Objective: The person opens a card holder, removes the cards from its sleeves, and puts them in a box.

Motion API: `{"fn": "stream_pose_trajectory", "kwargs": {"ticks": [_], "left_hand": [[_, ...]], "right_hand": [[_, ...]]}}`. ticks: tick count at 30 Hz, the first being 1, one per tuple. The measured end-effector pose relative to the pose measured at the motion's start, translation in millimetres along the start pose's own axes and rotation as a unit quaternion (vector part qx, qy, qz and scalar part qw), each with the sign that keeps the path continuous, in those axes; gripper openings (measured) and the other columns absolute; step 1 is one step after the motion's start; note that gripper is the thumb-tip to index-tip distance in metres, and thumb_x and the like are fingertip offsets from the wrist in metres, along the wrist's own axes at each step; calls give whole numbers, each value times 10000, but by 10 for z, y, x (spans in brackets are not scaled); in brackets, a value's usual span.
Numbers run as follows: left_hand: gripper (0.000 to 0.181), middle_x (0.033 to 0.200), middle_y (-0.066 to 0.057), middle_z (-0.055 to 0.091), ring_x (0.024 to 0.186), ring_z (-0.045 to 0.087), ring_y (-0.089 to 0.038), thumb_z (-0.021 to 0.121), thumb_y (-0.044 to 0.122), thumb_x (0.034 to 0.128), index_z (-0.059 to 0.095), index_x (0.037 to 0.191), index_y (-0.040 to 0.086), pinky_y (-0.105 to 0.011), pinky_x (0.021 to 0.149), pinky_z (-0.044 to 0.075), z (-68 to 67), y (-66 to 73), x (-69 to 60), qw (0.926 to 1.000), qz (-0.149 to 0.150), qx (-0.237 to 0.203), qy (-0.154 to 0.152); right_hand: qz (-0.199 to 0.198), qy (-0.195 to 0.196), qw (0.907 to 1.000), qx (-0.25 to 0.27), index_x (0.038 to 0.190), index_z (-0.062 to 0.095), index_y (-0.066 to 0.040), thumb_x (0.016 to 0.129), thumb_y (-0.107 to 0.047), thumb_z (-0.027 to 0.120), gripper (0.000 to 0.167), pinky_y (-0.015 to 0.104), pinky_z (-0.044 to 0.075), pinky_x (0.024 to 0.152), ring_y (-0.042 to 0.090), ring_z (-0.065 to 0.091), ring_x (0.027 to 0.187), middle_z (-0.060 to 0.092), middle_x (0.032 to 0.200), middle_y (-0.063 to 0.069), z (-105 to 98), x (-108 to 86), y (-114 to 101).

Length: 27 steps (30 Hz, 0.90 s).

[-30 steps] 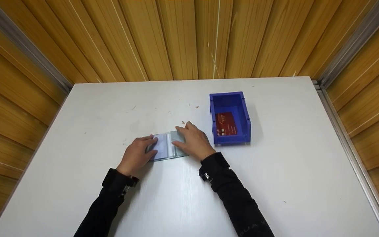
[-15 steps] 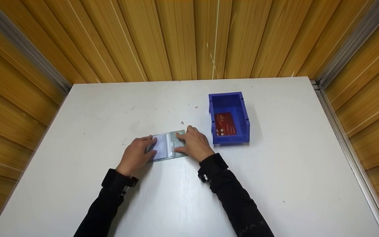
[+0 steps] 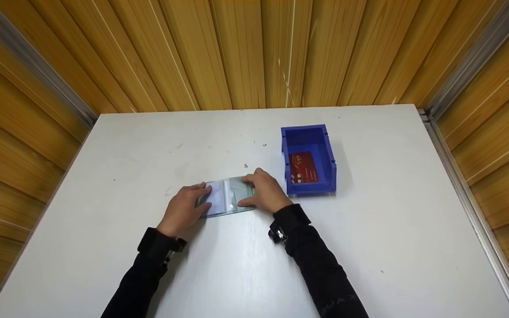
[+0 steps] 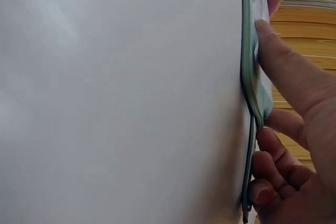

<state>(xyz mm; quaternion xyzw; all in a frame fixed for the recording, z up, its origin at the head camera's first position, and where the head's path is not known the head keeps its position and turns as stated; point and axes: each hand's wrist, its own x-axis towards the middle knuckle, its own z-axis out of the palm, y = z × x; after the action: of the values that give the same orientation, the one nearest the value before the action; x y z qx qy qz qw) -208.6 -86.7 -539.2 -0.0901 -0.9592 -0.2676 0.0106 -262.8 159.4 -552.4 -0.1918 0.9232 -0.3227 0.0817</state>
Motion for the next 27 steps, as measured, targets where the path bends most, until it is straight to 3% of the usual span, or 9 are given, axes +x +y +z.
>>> {"fn": "stream_pose_trajectory", "kwargs": {"ticks": [7, 9, 12, 15, 17, 21, 23, 27], "left_hand": [[401, 1372, -187, 664, 1262, 621, -381, 780, 110, 895, 720, 1283, 32, -494, 1048, 504, 5, -31, -11, 9995, 237, 123, 183], [403, 1378, -187, 660, 1267, 617, -383, 777, 108, 897, 717, 1288, 32, -496, 1056, 498, 7, -34, -11, 9996, 224, 63, 159], [404, 1382, -190, 657, 1271, 614, -386, 776, 109, 899, 715, 1292, 33, -497, 1065, 493, -2, -26, -5, 9997, 205, 4, 126], [403, 1384, -192, 655, 1283, 611, -383, 755, 137, 928, 699, 1312, 28, -495, 1079, 485, -22, -10, 8, 9999, 116, -77, 76], [426, 1375, -204, 658, 1280, 615, -381, 714, 188, 973, 659, 1356, 9, -495, 1080, 484, -35, -11, 22, 9999, -12, -159, 24], [551, 1389, -211, 643, 1287, 609, -390, 545, 338, 1074, 497, 1503, -4, -517, 1086, 471, -49, -50, 64, 9976, -400, -562, -88], [596, 1454, -208, 595, 1347, 565, -392, 465, 390, 1098, 405, 1571, 32, -528, 1120, 438, -52, -74, 76, 9954, -519, -787, -155], [566, 1562, -194, 489, 1426, 488, -394, 510, 354, 1087, 398, 1596, 134, -548, 1146, 410, -33, -110, 68, 9962, -237, -828, -159]], "right_hand": [[-274, 524, 9979, 259, 936, 827, -106, 684, -275, 977, 338, 308, 404, 757, 162, 525, 831, 577, 922, -2, 46, -10, -6], [-270, 564, 9971, 437, 829, 796, -120, 712, -267, 962, 251, 299, 404, 745, 150, 527, 809, 587, 886, -11, 60, -9, -21], [-153, 490, 9956, 778, 783, 768, -134, 809, -244, 897, 171, 291, 403, 732, 138, 520, 776, 596, 822, -17, 61, -11, -49], [-41, 339, 9936, 1075, 839, 786, -127, 929, -230, 784, 137, 297, 424, 751, 135, 534, 782, 622, 807, -18, 51, -5, -77], [-36, 214, 9913, 1296, 882, 771, -103, 999, -253, 697, 205, 295, 435, 742, 133, 538, 774, 622, 802, -18, 50, 5, -100], [-294, -212, 9870, 1566, 1131, 768, -73, 1092, -276, 530, 315, 300, 471, 748, 166, 582, 804, 689, 878, 62, 87, 19, -175], [-518, -426, 9889, 1327, 1272, 733, -94, 1093, -278, 522, 332, 325, 503, 802, 197, 630, 877, 726, 984, 98, 128, 13, -230], [-836, -745, 9934, 251, 1379, 679, -182, 1045, -296, 605, 361, 384, 483, 858, 215, 602, 966, 687, 1068, 92, 223, -26, -351]]}}
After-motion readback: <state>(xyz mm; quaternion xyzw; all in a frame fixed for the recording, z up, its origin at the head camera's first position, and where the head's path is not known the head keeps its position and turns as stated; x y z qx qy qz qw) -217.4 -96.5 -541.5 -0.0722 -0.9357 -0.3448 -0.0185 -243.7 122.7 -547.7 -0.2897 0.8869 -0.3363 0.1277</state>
